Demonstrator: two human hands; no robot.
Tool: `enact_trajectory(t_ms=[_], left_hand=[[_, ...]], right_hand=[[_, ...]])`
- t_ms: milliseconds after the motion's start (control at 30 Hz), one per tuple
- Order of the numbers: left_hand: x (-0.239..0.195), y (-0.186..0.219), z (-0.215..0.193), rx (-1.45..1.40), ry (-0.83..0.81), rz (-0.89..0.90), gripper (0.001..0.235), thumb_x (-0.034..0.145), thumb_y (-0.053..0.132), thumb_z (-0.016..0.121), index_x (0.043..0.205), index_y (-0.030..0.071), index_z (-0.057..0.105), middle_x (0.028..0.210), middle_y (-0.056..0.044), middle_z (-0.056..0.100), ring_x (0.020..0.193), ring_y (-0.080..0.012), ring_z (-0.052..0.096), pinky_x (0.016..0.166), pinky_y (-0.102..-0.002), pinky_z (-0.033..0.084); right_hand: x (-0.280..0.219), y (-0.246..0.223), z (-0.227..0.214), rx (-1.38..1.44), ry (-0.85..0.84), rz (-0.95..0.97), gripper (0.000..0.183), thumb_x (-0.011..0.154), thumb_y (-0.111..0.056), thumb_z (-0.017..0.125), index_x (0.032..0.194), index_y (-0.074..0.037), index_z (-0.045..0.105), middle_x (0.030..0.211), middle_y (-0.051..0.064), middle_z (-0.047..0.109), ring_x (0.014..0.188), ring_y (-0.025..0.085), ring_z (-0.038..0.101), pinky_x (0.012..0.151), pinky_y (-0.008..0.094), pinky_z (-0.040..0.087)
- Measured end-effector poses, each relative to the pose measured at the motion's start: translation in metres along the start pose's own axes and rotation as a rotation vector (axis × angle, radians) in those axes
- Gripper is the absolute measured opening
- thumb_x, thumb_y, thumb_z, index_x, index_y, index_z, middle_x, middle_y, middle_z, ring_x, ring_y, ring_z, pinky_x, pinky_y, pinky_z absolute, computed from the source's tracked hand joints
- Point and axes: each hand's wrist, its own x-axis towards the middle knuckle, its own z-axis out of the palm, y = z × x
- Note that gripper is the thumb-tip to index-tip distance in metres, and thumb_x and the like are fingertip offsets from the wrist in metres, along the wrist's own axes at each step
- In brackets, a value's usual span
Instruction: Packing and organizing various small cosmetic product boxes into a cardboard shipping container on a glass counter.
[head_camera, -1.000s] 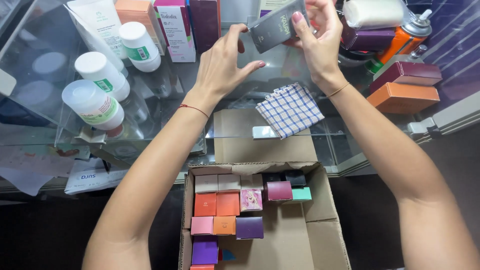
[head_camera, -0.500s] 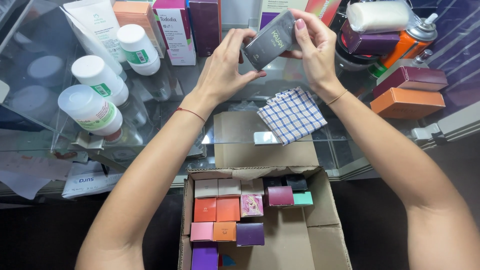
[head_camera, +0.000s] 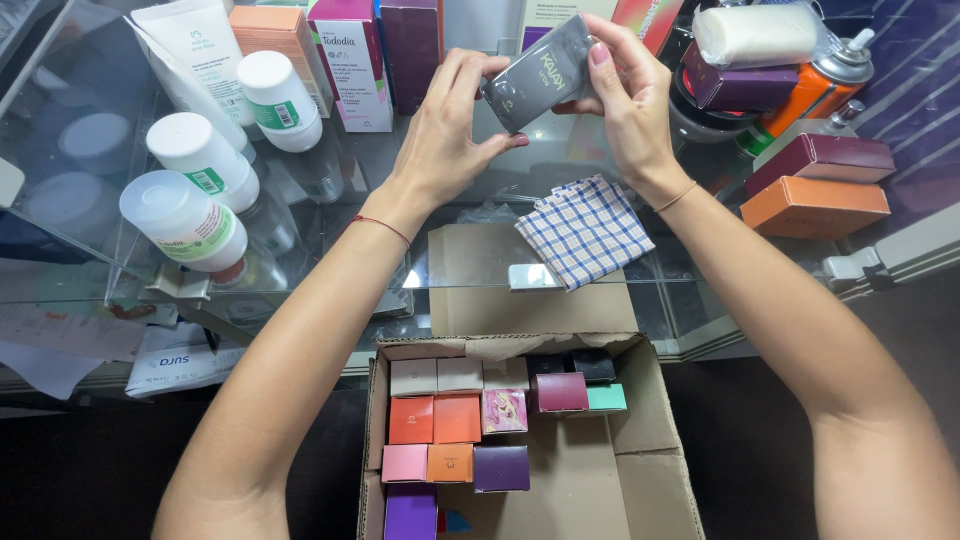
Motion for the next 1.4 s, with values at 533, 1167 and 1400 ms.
enact_trajectory(t_ms=[533, 1167, 1400], left_hand=[[-0.001, 0.008, -0.008, -0.293, -0.079, -0.137, 0.06, 0.11, 0.052, 0.042, 0.151, 0.008, 0.032, 0.147, -0.016, 0.052, 0.132, -0.0302, 0.055, 0.11, -0.04, 0.043], [0.005, 0.021, -0.015, -0.362, -0.232, -0.378, 0.078, 0.088, 0.077, 0.031, 0.123, 0.013, 0.057, 0.083, -0.003, 0.071, 0.071, -0.0099, 0.06, 0.072, -0.027, 0.049], [0.002, 0.015, -0.009, -0.412, -0.198, -0.339, 0.029, 0.096, 0.032, 0.075, 0.106, 0.013, 0.056, 0.087, -0.002, 0.077, 0.075, -0.0063, 0.066, 0.069, -0.023, 0.05]], right_hand=[[-0.006, -0.01, -0.007, -0.362, -0.141, -0.215, 0.057, 0.12, -0.036, 0.049, 0.162, 0.0, 0.033, 0.169, 0.022, 0.03, 0.163, 0.034, 0.021, 0.134, 0.043, 0.037], [-0.003, -0.006, -0.007, -0.424, -0.036, -0.345, 0.044, 0.119, -0.029, 0.054, 0.151, 0.001, 0.051, 0.116, 0.017, 0.057, 0.105, 0.025, 0.057, 0.086, 0.032, 0.054], [-0.003, -0.006, -0.007, -0.469, -0.013, -0.352, 0.044, 0.117, -0.029, 0.059, 0.147, 0.003, 0.058, 0.103, 0.013, 0.054, 0.093, 0.023, 0.05, 0.081, 0.033, 0.047]])
